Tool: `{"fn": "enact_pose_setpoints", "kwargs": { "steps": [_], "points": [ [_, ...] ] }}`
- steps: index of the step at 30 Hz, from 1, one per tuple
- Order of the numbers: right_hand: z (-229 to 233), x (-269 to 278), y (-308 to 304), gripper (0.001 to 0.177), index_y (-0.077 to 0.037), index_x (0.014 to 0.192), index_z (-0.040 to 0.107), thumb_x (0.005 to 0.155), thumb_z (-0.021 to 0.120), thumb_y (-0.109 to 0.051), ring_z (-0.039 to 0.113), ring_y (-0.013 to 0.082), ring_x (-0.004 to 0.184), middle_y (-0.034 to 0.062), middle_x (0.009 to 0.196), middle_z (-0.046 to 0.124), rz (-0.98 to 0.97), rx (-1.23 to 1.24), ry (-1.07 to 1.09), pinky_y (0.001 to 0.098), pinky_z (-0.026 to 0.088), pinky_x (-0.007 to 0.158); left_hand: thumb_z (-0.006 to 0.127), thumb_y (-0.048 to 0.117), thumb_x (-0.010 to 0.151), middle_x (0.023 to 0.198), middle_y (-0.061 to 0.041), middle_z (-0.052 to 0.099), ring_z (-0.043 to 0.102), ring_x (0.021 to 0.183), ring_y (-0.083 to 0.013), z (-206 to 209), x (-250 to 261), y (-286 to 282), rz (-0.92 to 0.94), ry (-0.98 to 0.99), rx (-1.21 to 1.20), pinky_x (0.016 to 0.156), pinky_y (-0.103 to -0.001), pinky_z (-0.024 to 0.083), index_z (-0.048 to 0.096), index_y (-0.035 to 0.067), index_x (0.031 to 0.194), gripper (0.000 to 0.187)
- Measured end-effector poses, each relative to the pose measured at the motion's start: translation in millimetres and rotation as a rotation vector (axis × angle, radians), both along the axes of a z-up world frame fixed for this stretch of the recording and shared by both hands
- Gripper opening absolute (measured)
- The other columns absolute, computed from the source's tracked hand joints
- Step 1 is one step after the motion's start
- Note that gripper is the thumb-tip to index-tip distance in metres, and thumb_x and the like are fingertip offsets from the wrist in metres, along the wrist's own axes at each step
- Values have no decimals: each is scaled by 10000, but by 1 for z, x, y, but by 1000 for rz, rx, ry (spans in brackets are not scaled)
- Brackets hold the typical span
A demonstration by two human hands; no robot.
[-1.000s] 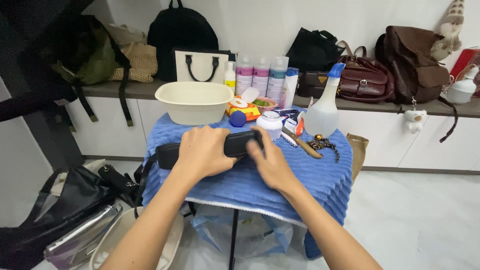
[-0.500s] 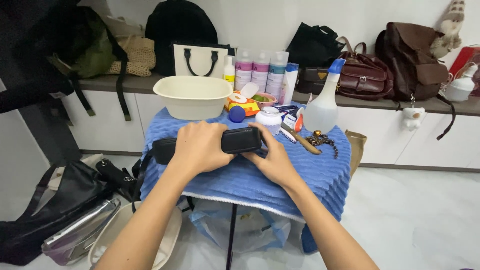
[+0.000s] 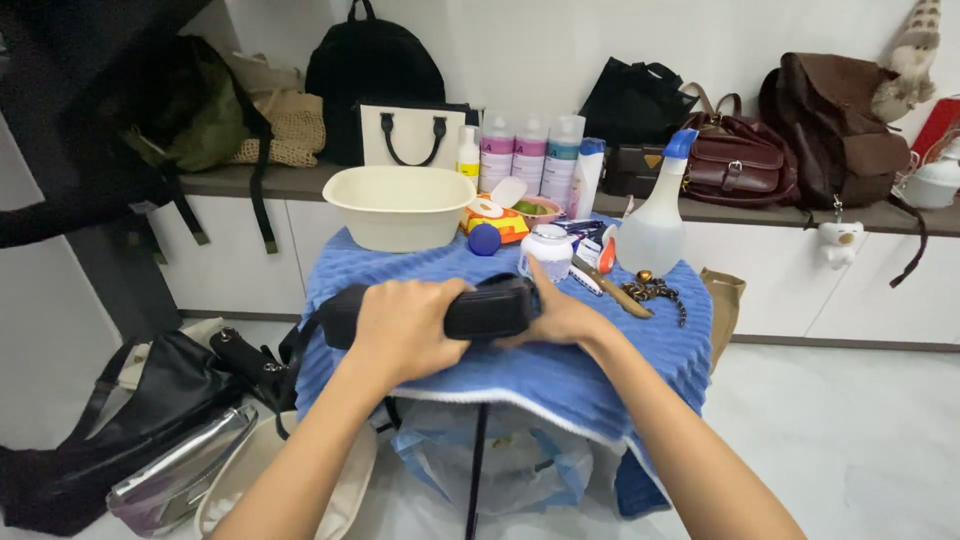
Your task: Cleaning and conditioning a small black leather bag by hand using a cleaning product.
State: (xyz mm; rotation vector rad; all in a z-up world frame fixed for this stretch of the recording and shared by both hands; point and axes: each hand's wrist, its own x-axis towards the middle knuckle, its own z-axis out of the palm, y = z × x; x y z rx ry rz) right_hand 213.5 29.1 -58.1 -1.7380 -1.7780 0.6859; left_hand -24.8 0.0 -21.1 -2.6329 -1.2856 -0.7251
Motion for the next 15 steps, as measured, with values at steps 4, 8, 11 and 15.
{"fn": "enact_pose_setpoints", "kwargs": {
  "steps": [4, 8, 11, 15],
  "points": [
    [-41, 18, 33, 1463, -171, 1666, 5, 572, 976, -192, 220, 491, 1504, 292, 1645, 236, 37, 146, 228, 595, 217, 1245, 768, 203, 605, 962, -17, 796, 756, 921, -251, -55, -20, 29, -199, -318, 530, 796, -362, 588, 734, 208, 1098, 494],
    [-21, -2, -8, 1289, -230, 1659, -55, 751, 853, -130, 339, 451, 1473, 304, 1535, 437, -129, 248, 288, 581, 303, 1208, 838, 150, 617, 1029, 16, 796, 749, 946, -184, -42, -27, 30, -264, -667, 784, 828, -320, 585, 767, 198, 1070, 461],
    [2, -34, -55, 1136, -158, 1648, -54, 851, 751, -236, 369, 481, 1445, 326, 1538, 405, -150, 202, 78, 614, 328, 1184, 831, 111, 657, 1009, 3, 799, 755, 941, -199, -21, -18, 21, -301, -797, 833, 842, -328, 594, 768, 167, 1024, 376],
    [-6, -36, -81, 833, -42, 1612, 244, 929, 626, -326, 507, 463, 1358, 277, 1404, 591, 49, 286, -295, 597, 276, 1192, 823, 82, 609, 1013, 17, 794, 752, 951, -220, -22, 7, 41, -378, -913, 709, 837, -351, 596, 743, 184, 1040, 450]
  ]
}}
